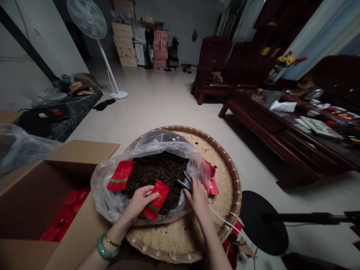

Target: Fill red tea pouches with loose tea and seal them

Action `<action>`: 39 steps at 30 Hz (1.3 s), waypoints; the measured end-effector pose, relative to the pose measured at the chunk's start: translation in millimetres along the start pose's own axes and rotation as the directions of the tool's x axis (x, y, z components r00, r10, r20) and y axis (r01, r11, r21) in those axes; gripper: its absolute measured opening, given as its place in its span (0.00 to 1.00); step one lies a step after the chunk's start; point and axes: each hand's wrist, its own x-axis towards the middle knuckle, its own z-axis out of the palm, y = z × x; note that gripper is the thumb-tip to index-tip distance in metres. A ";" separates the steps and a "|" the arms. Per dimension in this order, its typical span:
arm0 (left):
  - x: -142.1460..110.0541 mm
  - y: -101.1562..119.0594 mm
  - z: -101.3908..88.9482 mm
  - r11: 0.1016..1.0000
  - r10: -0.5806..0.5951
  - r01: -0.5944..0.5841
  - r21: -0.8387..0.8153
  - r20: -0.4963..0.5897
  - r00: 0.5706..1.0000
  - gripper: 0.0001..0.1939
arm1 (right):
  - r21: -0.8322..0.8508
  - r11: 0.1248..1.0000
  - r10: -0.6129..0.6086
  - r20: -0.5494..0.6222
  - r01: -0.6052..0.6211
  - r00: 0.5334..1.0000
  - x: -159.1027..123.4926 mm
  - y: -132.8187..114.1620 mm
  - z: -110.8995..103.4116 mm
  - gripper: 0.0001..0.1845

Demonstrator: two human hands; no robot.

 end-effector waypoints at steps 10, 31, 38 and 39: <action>5.8 -1.6 -2.1 0.996 -0.009 0.006 0.085 0.039 0.999 0.24 | 0.514 0.856 -0.030 0.175 -0.066 0.984 3.6 -38.0 -39.4 0.26; 5.9 4.4 0.2 0.991 -0.006 -0.001 0.133 0.054 0.998 0.24 | 0.409 0.912 -0.040 0.159 -0.029 0.986 7.0 -30.4 -30.6 0.21; 5.5 -2.1 1.3 0.999 0.010 -0.012 0.040 0.049 0.999 0.24 | 0.230 0.971 -0.047 -0.056 0.059 0.997 10.0 -18.4 -17.5 0.19; 5.4 -2.5 2.2 0.999 0.014 -0.016 0.043 0.057 0.998 0.24 | 0.286 0.957 -0.038 -0.061 0.054 0.997 8.7 -27.2 -17.8 0.18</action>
